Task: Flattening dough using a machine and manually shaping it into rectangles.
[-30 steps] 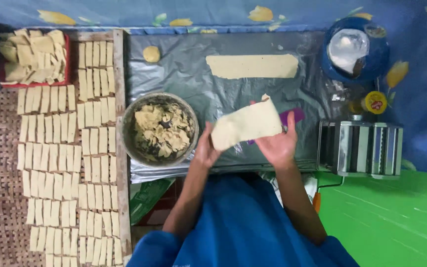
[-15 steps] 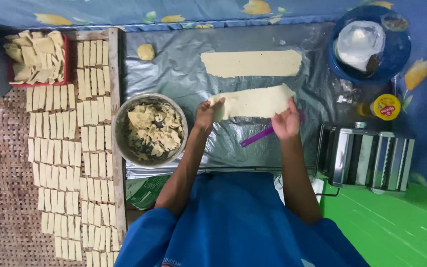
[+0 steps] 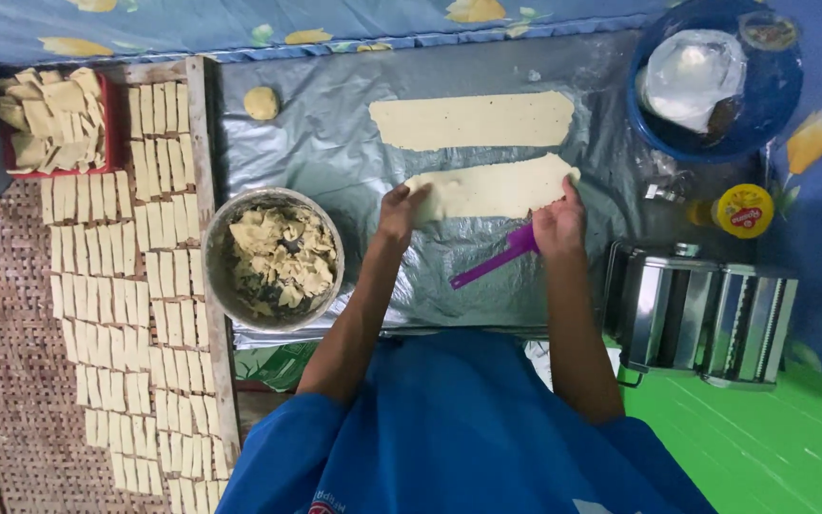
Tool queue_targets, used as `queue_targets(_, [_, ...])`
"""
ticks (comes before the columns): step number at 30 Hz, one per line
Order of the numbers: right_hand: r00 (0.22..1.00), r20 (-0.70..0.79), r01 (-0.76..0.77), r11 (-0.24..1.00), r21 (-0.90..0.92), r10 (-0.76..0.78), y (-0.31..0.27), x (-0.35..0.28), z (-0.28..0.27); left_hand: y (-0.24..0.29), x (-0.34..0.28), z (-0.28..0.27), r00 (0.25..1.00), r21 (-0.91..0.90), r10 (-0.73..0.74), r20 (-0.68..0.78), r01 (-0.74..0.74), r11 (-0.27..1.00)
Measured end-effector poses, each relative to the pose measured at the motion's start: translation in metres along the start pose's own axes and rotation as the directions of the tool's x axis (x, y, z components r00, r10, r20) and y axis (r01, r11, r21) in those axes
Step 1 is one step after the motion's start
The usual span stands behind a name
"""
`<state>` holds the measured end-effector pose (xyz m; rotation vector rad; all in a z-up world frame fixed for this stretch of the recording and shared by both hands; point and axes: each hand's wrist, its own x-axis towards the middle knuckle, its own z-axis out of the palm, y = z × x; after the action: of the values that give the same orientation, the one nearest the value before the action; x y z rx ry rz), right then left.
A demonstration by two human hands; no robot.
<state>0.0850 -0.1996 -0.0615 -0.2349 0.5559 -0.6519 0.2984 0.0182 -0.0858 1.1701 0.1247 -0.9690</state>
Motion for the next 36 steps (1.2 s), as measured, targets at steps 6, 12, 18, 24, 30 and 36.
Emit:
queue_targets(6, [0.989, 0.060, 0.144, 0.975, -0.168, -0.135, -0.002, 0.012, -0.003, -0.028, 0.028, -0.016, 0.963, 0.110, 0.260, -0.077, -0.251, 0.962])
queue_targets(12, [0.979, -0.071, 0.175, 0.965, -0.196, -0.192, -0.003, 0.001, 0.013, 0.005, -0.003, 0.010, 0.919, 0.125, 0.111, -0.379, -0.068, 0.990])
queue_targets(18, [0.858, 0.278, 0.359, 0.115, -0.926, -0.432, 0.049, -0.004, 0.038, -0.011, 0.005, -0.008, 0.969, 0.064, 0.109, -0.223, -0.097, 0.993])
queue_targets(24, [0.679, 0.696, 0.642, -0.270, -0.718, -0.235, 0.124, -0.024, 0.110, 0.000, -0.001, 0.003, 0.964, 0.063, 0.063, -0.257, -0.049, 0.997])
queue_targets(30, [0.721, 0.693, 0.636, -0.377, -0.674, -0.023, 0.146, -0.031, 0.097, -0.016, 0.010, -0.018, 0.987, 0.017, 0.070, -0.144, -0.068, 0.998])
queue_targets(36, [0.718, 0.684, 0.630, -0.298, -0.717, -0.128, 0.149, -0.032, 0.099, -0.019, 0.005, -0.021, 0.986, 0.013, 0.038, -0.164, -0.037, 0.999])
